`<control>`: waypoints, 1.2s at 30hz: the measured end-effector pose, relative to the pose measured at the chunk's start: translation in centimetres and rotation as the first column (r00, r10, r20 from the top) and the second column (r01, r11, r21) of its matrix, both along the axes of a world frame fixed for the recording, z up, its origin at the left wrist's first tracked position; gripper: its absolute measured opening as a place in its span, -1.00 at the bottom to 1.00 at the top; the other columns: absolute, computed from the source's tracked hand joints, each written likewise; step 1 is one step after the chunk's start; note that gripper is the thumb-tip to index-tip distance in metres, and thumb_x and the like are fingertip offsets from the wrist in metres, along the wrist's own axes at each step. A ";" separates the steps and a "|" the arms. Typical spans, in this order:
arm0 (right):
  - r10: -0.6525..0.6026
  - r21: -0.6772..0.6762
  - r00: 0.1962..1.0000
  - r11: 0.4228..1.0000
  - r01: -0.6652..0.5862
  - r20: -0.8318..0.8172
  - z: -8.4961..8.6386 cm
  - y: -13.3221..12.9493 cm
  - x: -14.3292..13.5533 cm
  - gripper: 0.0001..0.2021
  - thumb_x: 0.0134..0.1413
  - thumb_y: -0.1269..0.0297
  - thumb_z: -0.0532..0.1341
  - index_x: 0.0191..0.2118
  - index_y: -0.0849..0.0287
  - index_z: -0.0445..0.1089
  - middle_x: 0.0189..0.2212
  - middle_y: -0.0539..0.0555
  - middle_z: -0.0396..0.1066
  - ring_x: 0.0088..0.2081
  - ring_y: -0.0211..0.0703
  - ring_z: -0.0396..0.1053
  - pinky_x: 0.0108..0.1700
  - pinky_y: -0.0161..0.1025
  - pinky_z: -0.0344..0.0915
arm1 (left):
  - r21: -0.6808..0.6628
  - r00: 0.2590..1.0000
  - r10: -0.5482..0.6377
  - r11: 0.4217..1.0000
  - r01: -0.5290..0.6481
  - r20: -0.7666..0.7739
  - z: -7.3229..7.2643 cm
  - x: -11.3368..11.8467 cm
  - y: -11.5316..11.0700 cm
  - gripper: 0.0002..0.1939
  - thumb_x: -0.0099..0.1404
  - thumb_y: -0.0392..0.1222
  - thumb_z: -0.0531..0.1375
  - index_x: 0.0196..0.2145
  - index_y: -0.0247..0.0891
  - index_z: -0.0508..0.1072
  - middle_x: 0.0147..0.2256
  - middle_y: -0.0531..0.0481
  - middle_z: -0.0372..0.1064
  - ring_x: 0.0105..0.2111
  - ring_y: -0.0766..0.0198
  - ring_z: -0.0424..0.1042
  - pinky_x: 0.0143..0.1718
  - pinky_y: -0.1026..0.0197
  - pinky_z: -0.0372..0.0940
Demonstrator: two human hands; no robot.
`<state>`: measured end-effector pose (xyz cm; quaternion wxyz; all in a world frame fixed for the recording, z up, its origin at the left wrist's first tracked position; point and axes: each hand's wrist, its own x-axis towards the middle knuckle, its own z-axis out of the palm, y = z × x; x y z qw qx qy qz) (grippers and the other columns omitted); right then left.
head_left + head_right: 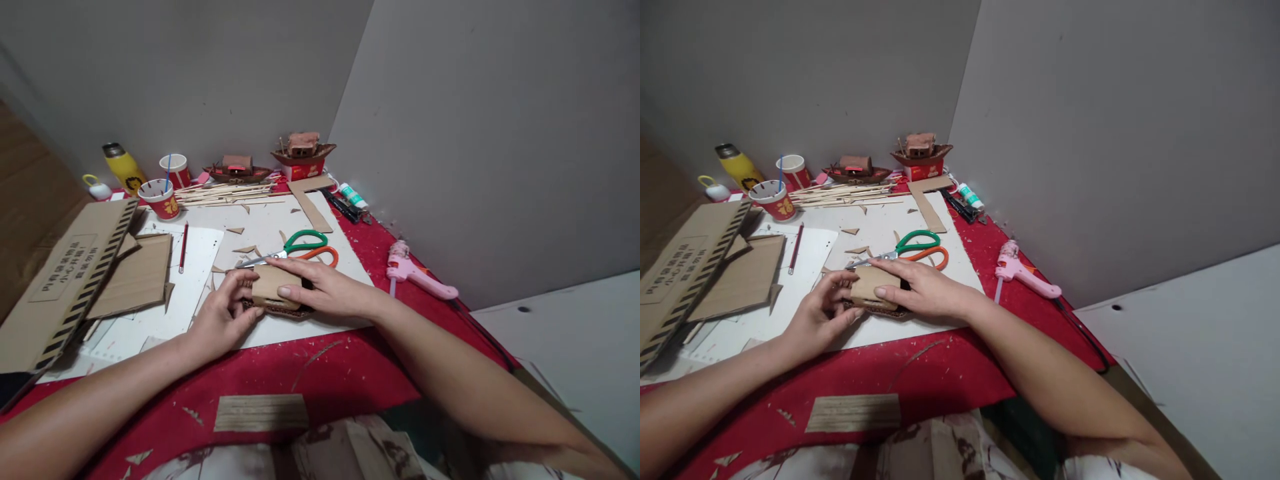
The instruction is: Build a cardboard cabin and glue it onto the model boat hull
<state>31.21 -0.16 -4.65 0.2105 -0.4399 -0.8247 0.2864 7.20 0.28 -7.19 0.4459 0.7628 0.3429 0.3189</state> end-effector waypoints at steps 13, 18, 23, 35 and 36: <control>-0.155 0.546 0.945 0.784 0.295 -0.288 2.7 -2.4 -0.2 -0.81 0.19 0.40 0.21 -0.10 0.07 0.48 -0.30 0.09 0.52 -0.24 -0.14 0.47 -0.18 -0.16 0.43 | -0.223 0.973 0.140 0.970 -0.098 0.184 1.8 0.7 0.6 -0.55 0.17 -0.30 0.27 -0.03 -0.22 0.20 -0.43 0.13 0.32 -0.56 0.47 0.25 -0.56 0.41 0.15; -0.086 0.658 0.996 0.749 0.076 -0.017 1.8 -2.7 -1.4 -0.81 0.23 0.35 0.17 -0.07 0.18 0.45 -0.24 0.19 0.50 -0.19 -0.05 0.43 -0.17 -0.09 0.41 | -0.160 0.988 0.123 0.981 -0.107 0.093 1.9 0.8 0.2 -0.57 0.19 -0.29 0.24 -0.01 -0.21 0.21 -0.38 0.12 0.35 -0.63 0.53 0.14 -0.59 0.40 0.09; -0.169 0.686 0.958 0.727 -0.037 0.231 1.5 -2.5 -2.0 -0.79 0.28 0.38 0.10 -0.13 0.28 0.46 -0.27 0.22 0.46 -0.27 -0.05 0.34 -0.25 -0.12 0.31 | -0.067 0.995 0.094 0.994 -0.092 0.031 1.5 0.8 -0.2 -0.58 0.21 -0.33 0.22 0.00 -0.20 0.21 -0.40 0.13 0.32 -0.63 0.51 0.17 -0.57 0.38 0.12; -0.182 0.668 0.922 0.737 -0.102 0.341 1.6 -2.3 -2.5 -0.77 0.30 0.37 0.07 -0.27 0.28 0.46 -0.36 0.19 0.42 -0.33 -0.07 0.31 -0.32 -0.17 0.25 | 0.068 0.997 0.068 0.996 -0.065 -0.044 0.7 0.6 -0.4 -0.60 0.22 -0.36 0.21 0.00 -0.21 0.23 -0.42 0.15 0.27 -0.62 0.51 0.16 -0.56 0.38 0.13; -0.172 0.661 0.937 0.746 -0.079 0.305 1.8 -2.4 -2.4 -0.78 0.30 0.35 0.07 -0.26 0.28 0.45 -0.35 0.20 0.42 -0.32 -0.07 0.32 -0.31 -0.18 0.27 | 0.050 0.997 0.075 0.996 -0.074 -0.029 0.8 0.7 -0.4 -0.60 0.23 -0.36 0.20 0.00 -0.21 0.22 -0.41 0.14 0.29 -0.63 0.51 0.16 -0.56 0.38 0.13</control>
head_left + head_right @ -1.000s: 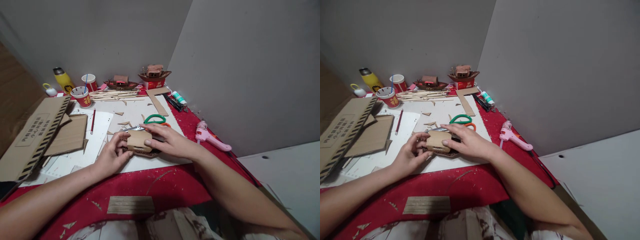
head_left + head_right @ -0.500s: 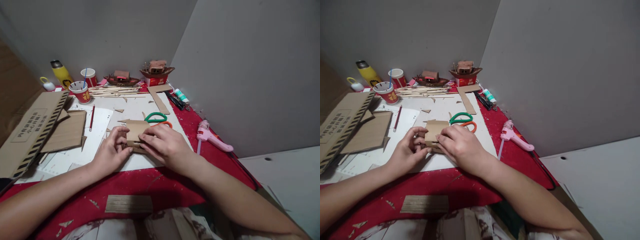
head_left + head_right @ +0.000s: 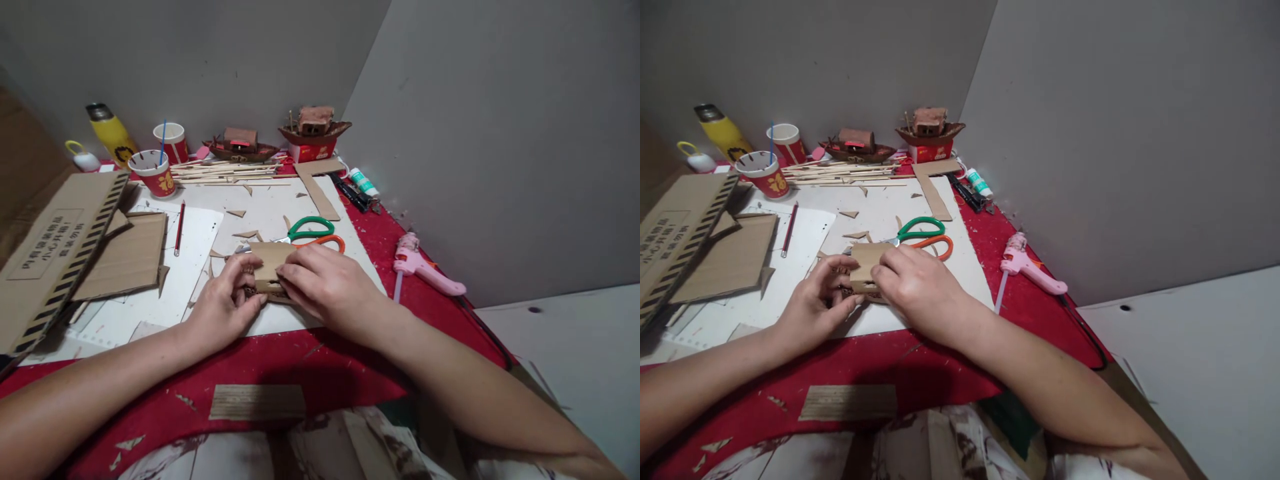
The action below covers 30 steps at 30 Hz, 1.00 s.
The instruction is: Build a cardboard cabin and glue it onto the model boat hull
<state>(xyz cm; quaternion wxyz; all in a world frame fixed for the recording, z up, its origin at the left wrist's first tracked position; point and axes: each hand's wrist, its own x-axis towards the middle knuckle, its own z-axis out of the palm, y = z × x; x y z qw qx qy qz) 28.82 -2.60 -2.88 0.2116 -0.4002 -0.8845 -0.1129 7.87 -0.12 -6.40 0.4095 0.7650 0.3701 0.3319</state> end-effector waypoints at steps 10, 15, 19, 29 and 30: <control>-0.029 0.052 0.999 0.998 0.031 -0.045 -2.1 -2.6 -0.8 -0.85 0.24 0.44 0.15 -0.13 0.33 0.41 -0.40 0.11 0.49 -0.38 -0.16 0.40 -0.34 -0.25 0.27 | -0.032 0.998 0.049 0.998 -0.047 0.040 0.0 0.2 -0.2 -0.59 0.22 -0.38 0.19 -0.01 -0.20 0.21 -0.41 0.16 0.32 -0.65 0.52 0.15 -0.57 0.40 0.13; -0.078 0.031 0.997 0.996 0.078 -0.017 -2.9 -2.7 -1.1 -0.90 0.19 0.46 0.18 -0.19 0.29 0.41 -0.47 0.04 0.43 -0.45 -0.19 0.35 -0.40 -0.25 0.17 | -0.044 0.998 0.055 0.997 -0.056 -0.026 -0.3 0.2 -0.5 -0.64 0.22 -0.38 0.18 -0.07 -0.18 0.18 -0.41 0.15 0.38 -0.65 0.50 0.17 -0.58 0.39 0.13; -0.084 -0.016 0.996 0.996 0.084 -0.017 -3.1 -2.6 -1.3 -0.96 0.15 0.48 0.21 -0.28 0.25 0.40 -0.50 0.00 0.37 -0.47 -0.20 0.30 -0.41 -0.24 0.12 | 0.028 0.994 0.072 0.997 -0.070 -0.086 -0.7 0.2 -0.7 -0.66 0.21 -0.38 0.18 -0.11 -0.17 0.18 -0.47 0.19 0.33 -0.65 0.48 0.17 -0.57 0.38 0.12; -0.065 0.058 0.998 0.996 0.064 0.020 -3.2 -2.6 -1.9 -0.85 0.23 0.47 0.11 -0.31 0.27 0.42 -0.55 0.02 0.32 -0.52 -0.18 0.22 -0.46 -0.23 0.03 | 0.046 0.990 0.073 0.997 -0.068 -0.120 -1.1 0.2 -0.7 -0.69 0.21 -0.36 0.19 -0.13 -0.16 0.18 -0.48 0.20 0.31 -0.65 0.46 0.18 -0.56 0.37 0.10; -0.064 0.076 0.998 0.995 0.062 0.024 -3.2 -2.6 -1.9 -0.82 0.24 0.47 0.08 -0.32 0.27 0.42 -0.56 0.02 0.32 -0.52 -0.18 0.21 -0.46 -0.22 0.03 | 0.047 0.990 0.069 0.997 -0.063 -0.123 -1.1 0.1 -0.7 -0.69 0.21 -0.36 0.18 -0.13 -0.16 0.18 -0.49 0.21 0.29 -0.64 0.46 0.18 -0.55 0.37 0.10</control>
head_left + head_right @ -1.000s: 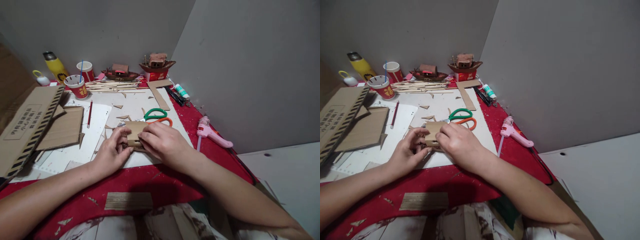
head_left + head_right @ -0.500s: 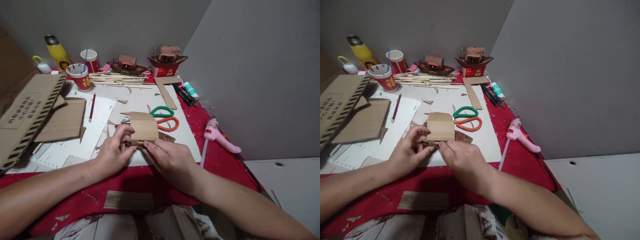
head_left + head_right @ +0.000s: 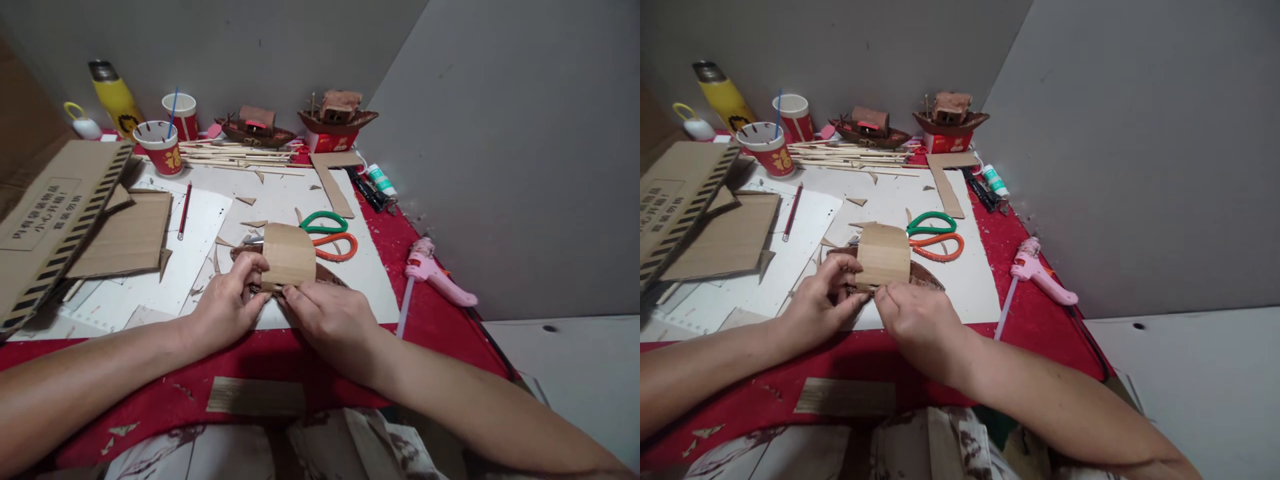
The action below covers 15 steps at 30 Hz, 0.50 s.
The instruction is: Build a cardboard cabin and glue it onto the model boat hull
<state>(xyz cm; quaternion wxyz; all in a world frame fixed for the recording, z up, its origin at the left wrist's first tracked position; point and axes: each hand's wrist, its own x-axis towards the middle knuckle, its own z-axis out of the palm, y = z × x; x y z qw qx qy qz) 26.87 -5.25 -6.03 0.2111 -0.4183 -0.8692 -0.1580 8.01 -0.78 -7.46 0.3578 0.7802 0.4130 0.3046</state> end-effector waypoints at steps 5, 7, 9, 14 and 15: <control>-0.001 0.050 0.999 0.999 -0.001 0.042 0.2 -0.1 -0.4 -0.71 0.28 0.50 -0.01 -0.34 0.27 0.45 -0.59 0.03 0.31 -0.54 -0.18 0.19 -0.48 -0.21 -0.01 | 0.034 1.000 -0.026 0.999 0.026 0.003 -0.2 -0.3 0.0 -0.67 0.21 -0.38 0.17 -0.11 -0.16 0.18 -0.52 0.23 0.20 -0.62 0.43 0.18 -0.52 0.35 0.11; 0.012 0.047 0.999 0.999 -0.014 0.045 0.1 -0.1 -0.6 -0.70 0.27 0.51 -0.01 -0.35 0.28 0.46 -0.60 0.04 0.32 -0.55 -0.18 0.20 -0.49 -0.21 0.00 | 0.047 1.000 -0.029 0.999 0.029 0.009 -0.3 -0.4 -0.1 -0.66 0.21 -0.39 0.17 -0.11 -0.16 0.18 -0.52 0.24 0.18 -0.62 0.43 0.17 -0.53 0.35 0.10; 0.023 0.031 0.999 0.999 -0.025 0.044 -0.1 0.0 -0.7 -0.70 0.26 0.52 0.00 -0.36 0.28 0.46 -0.59 0.06 0.34 -0.55 -0.18 0.23 -0.50 -0.21 0.02 | 0.042 0.999 -0.032 0.999 0.031 0.013 -0.4 -0.4 -0.1 -0.67 0.20 -0.39 0.17 -0.12 -0.16 0.18 -0.52 0.23 0.18 -0.62 0.43 0.17 -0.53 0.35 0.09; 0.038 -0.003 0.999 0.999 -0.038 -0.031 0.5 0.2 0.1 -0.81 0.26 0.42 0.11 -0.32 0.27 0.45 -0.54 0.06 0.42 -0.51 -0.21 0.34 -0.46 -0.26 0.20 | -0.054 0.995 -0.040 0.998 0.045 0.089 0.0 -0.2 0.0 -0.67 0.23 -0.34 0.18 -0.09 -0.17 0.18 -0.41 0.14 0.38 -0.63 0.47 0.18 -0.56 0.35 0.12; 0.052 -0.024 0.993 0.998 -0.055 -0.109 1.0 0.3 0.5 -0.84 0.26 0.40 0.13 -0.30 0.27 0.45 -0.51 0.07 0.45 -0.49 -0.22 0.38 -0.42 -0.28 0.25 | -0.080 0.990 -0.046 0.995 0.057 0.130 0.2 -0.1 0.1 -0.67 0.24 -0.33 0.19 -0.08 -0.17 0.18 -0.37 0.11 0.42 -0.63 0.48 0.17 -0.56 0.36 0.12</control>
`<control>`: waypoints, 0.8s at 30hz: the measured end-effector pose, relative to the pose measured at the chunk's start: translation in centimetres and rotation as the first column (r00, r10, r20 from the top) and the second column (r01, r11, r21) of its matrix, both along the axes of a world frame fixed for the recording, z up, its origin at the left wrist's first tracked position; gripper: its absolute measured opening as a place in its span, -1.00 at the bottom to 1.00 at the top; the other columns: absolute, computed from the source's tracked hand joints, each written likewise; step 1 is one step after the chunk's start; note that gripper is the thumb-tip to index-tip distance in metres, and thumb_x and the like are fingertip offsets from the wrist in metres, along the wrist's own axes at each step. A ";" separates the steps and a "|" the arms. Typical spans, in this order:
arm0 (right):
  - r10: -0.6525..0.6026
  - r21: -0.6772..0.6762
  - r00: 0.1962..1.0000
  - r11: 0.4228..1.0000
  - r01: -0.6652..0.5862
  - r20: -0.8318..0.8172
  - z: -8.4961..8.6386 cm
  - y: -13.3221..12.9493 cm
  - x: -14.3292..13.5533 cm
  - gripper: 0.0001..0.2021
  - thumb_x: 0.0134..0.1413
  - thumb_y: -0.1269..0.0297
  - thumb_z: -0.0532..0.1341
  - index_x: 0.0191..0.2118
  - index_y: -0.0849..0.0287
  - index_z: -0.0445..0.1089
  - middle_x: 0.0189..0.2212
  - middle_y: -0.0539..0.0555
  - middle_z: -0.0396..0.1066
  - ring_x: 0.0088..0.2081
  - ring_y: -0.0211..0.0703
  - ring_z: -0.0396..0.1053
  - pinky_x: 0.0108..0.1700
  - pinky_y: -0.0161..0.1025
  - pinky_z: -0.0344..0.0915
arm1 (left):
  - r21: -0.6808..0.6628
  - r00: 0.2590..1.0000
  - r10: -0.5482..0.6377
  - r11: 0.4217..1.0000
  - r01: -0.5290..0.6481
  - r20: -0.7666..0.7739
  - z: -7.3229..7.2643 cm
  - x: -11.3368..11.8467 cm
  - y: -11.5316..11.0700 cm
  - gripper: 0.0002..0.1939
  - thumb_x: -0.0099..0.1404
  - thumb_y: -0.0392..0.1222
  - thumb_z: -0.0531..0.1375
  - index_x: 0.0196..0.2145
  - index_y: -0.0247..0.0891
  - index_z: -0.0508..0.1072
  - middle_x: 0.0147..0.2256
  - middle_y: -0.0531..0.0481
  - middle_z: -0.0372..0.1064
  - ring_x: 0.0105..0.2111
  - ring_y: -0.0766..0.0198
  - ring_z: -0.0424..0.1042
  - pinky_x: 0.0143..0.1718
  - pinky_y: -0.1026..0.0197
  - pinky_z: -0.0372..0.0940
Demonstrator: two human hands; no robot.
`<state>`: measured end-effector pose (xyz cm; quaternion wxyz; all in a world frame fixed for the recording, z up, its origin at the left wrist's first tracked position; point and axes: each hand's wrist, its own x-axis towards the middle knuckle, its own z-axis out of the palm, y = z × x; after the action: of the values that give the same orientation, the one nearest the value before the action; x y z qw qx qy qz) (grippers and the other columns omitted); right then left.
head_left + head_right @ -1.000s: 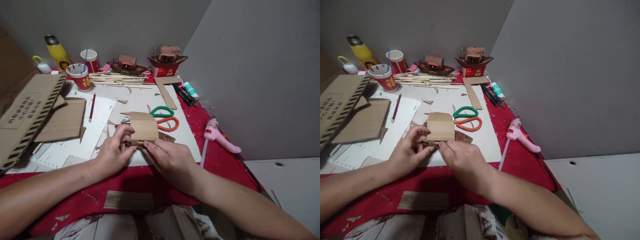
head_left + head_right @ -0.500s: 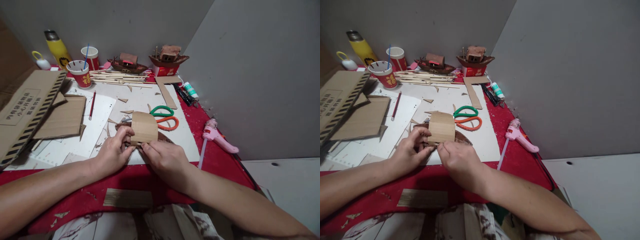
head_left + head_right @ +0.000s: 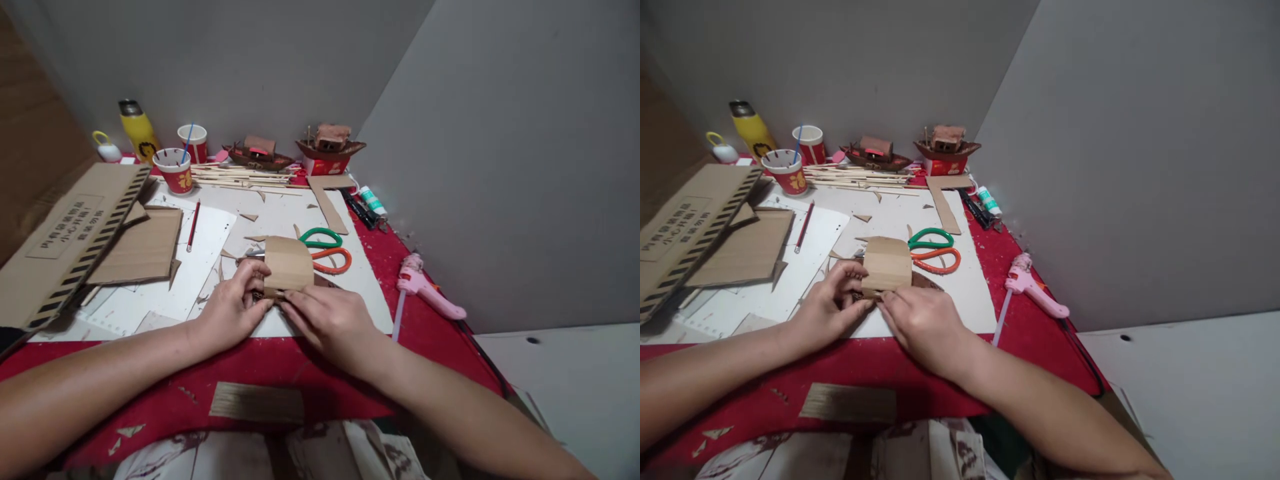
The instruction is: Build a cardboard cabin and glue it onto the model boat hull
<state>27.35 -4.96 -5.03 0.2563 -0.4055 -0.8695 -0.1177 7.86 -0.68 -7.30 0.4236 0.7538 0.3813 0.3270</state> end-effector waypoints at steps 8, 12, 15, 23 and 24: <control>-0.185 -0.214 0.836 0.973 0.083 -0.517 2.7 1.5 3.2 -0.93 0.17 0.39 0.23 -0.30 0.18 0.48 -0.43 0.05 0.53 -0.40 -0.23 0.47 -0.31 -0.31 0.38 | -0.379 0.937 0.097 0.924 0.039 0.334 1.0 0.0 0.8 -0.67 0.28 -0.13 0.23 -0.07 -0.15 0.18 -0.35 0.11 0.32 -0.60 0.47 0.28 -0.68 0.40 0.27; -0.249 -0.447 0.860 0.894 0.027 -0.446 1.9 2.1 3.7 -0.83 0.19 0.24 0.22 -0.27 0.20 0.53 -0.35 0.11 0.55 -0.33 -0.17 0.49 -0.27 -0.26 0.40 | -0.429 0.930 0.126 0.903 0.037 0.346 1.5 0.1 0.8 -0.65 0.25 -0.11 0.26 -0.11 -0.18 0.19 -0.37 0.12 0.32 -0.65 0.51 0.28 -0.69 0.41 0.30; -0.241 -0.471 0.865 0.882 0.006 -0.440 1.6 2.0 3.5 -0.79 0.17 0.19 0.24 -0.26 0.20 0.55 -0.34 0.13 0.54 -0.31 -0.13 0.48 -0.24 -0.20 0.40 | -0.443 0.931 0.131 0.896 0.036 0.340 2.0 0.1 0.8 -0.65 0.26 -0.12 0.26 -0.12 -0.18 0.18 -0.37 0.12 0.36 -0.70 0.53 0.29 -0.69 0.41 0.28; -0.418 -0.678 0.557 0.602 -0.423 -0.718 2.6 1.3 1.6 -0.76 0.05 0.16 0.31 -0.20 0.17 0.56 -0.48 0.01 0.50 -0.47 -0.25 0.41 -0.43 -0.33 0.33 | -0.377 0.902 0.132 0.926 0.036 0.410 3.7 -0.4 -0.1 -0.61 0.28 -0.18 0.27 -0.04 -0.14 0.17 -0.35 0.09 0.45 -0.57 0.47 0.34 -0.58 0.41 0.34; -0.479 -0.694 0.504 0.528 -0.489 -0.719 2.5 1.2 1.4 -0.72 0.03 0.12 0.33 -0.19 0.18 0.56 -0.58 -0.03 0.44 -0.58 -0.32 0.32 -0.53 -0.38 0.26 | -0.387 0.897 0.136 0.921 0.042 0.421 3.9 -0.4 -0.3 -0.60 0.28 -0.19 0.27 -0.03 -0.13 0.16 -0.35 0.09 0.46 -0.56 0.47 0.35 -0.56 0.41 0.34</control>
<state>28.73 -3.74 -2.52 0.4206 -0.4714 -0.5556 0.5406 7.50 -0.96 -3.35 0.6305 0.5524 0.3510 0.4174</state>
